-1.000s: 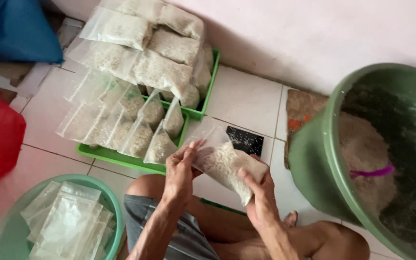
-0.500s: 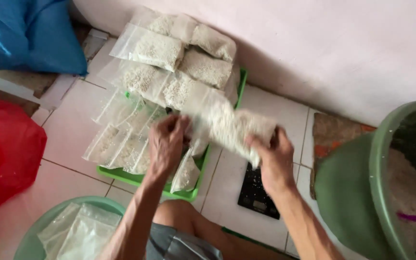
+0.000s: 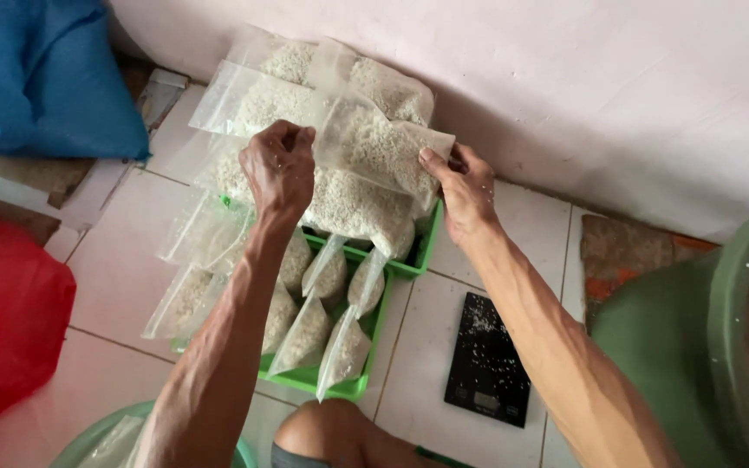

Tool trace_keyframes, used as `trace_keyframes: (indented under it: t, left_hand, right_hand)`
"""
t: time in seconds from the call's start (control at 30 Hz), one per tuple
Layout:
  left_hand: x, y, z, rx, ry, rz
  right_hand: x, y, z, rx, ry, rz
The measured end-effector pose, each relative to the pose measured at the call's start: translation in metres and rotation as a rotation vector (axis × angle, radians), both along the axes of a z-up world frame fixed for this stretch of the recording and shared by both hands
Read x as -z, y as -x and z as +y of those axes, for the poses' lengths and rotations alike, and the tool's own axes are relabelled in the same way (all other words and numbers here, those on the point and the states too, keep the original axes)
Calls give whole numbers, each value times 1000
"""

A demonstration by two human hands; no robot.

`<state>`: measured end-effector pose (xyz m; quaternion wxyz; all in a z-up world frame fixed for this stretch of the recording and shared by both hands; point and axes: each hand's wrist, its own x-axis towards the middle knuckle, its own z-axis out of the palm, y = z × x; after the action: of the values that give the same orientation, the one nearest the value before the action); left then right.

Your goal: Scooping granular food material from a large container into small plastic bags and weighing them on a digital scale.

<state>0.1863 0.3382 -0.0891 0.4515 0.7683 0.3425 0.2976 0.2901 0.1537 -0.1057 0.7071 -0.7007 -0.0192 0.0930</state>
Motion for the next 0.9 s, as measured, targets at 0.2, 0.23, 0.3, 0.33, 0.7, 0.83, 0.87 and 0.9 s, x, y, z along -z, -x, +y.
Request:
trace_keyframes:
  t: [0.2, 0.23, 0.3, 0.33, 0.7, 0.83, 0.87, 0.9]
  left_hand:
    - [14, -28, 24, 36, -203, -27]
    - [22, -33, 30, 60, -249, -23]
    - [27, -39, 36, 84, -295, -16]
    - [25, -38, 36, 98, -318, -6]
    - [31, -28, 35, 99, -402, -26]
    - [22, 0, 27, 118, -255, -27]
    - [18, 6, 25, 114, -201, -25]
    - [19, 14, 29, 107, -206, -24]
  right_hand:
    - [24, -33, 15, 28, 330, -128]
    - [26, -34, 17, 26, 363, -157]
    - [25, -34, 19, 23, 397, -184]
    - [24, -33, 18, 32, 425, -199]
    - [29, -30, 20, -50, 496, -929]
    - [17, -11, 34, -302, 752, -1327]
    - [17, -10, 37, -372, 853, -1341]
    - [23, -16, 42, -375, 844, -1344]
